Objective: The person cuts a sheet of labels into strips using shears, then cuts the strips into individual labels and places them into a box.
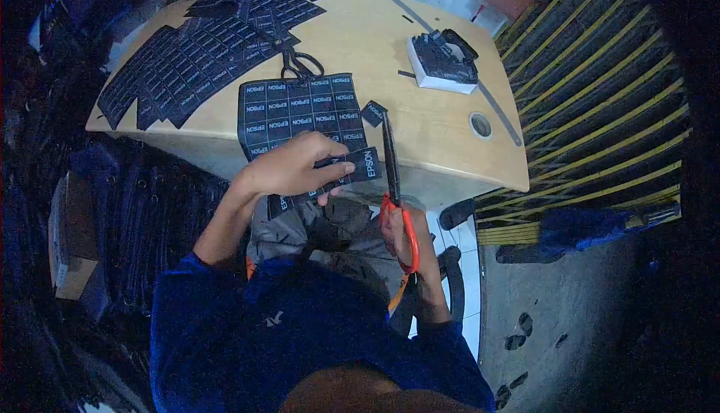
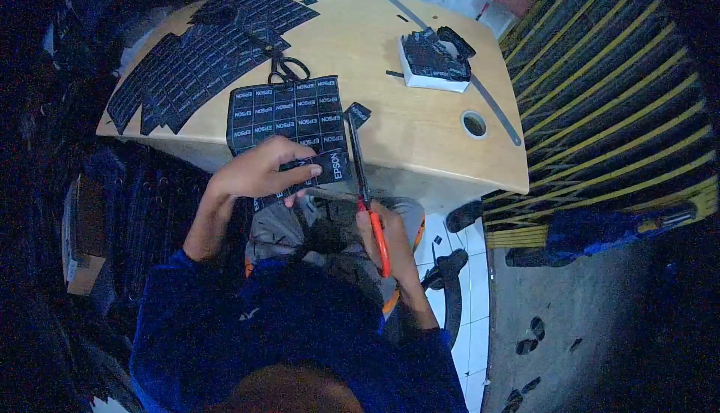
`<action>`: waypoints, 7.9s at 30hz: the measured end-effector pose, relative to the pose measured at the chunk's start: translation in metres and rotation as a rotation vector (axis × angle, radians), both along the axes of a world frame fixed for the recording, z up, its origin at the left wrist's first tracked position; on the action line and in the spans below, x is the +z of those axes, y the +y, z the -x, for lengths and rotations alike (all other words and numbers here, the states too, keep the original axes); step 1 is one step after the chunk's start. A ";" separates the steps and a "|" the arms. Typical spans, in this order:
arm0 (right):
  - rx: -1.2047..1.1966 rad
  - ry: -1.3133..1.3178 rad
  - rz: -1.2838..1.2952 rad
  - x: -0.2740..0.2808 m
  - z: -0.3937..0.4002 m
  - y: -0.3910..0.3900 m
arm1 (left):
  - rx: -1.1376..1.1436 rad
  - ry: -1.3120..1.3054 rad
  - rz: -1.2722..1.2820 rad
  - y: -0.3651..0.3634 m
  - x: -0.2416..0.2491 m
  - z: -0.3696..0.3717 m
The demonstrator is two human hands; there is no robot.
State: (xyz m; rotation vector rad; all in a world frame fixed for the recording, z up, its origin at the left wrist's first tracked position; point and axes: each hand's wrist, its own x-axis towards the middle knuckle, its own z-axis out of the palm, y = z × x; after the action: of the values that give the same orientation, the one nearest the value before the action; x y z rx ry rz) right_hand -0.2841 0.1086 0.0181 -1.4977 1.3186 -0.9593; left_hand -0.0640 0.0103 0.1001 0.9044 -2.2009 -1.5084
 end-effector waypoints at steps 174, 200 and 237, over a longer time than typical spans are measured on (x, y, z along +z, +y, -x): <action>0.077 -0.082 0.052 0.009 -0.031 -0.019 | 0.160 0.076 -0.034 -0.019 0.001 -0.008; -0.286 -0.410 0.076 0.013 -0.030 0.036 | 0.054 0.061 -0.106 0.056 -0.002 0.006; 0.123 -0.313 -0.112 -0.057 -0.033 0.081 | 0.348 0.130 -0.173 0.042 -0.028 -0.017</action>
State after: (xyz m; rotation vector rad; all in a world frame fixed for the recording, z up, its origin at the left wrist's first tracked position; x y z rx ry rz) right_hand -0.2506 0.1899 -0.0393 -1.2681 1.0259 -0.9778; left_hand -0.0472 0.0525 0.0724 1.1394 -1.7344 -1.5513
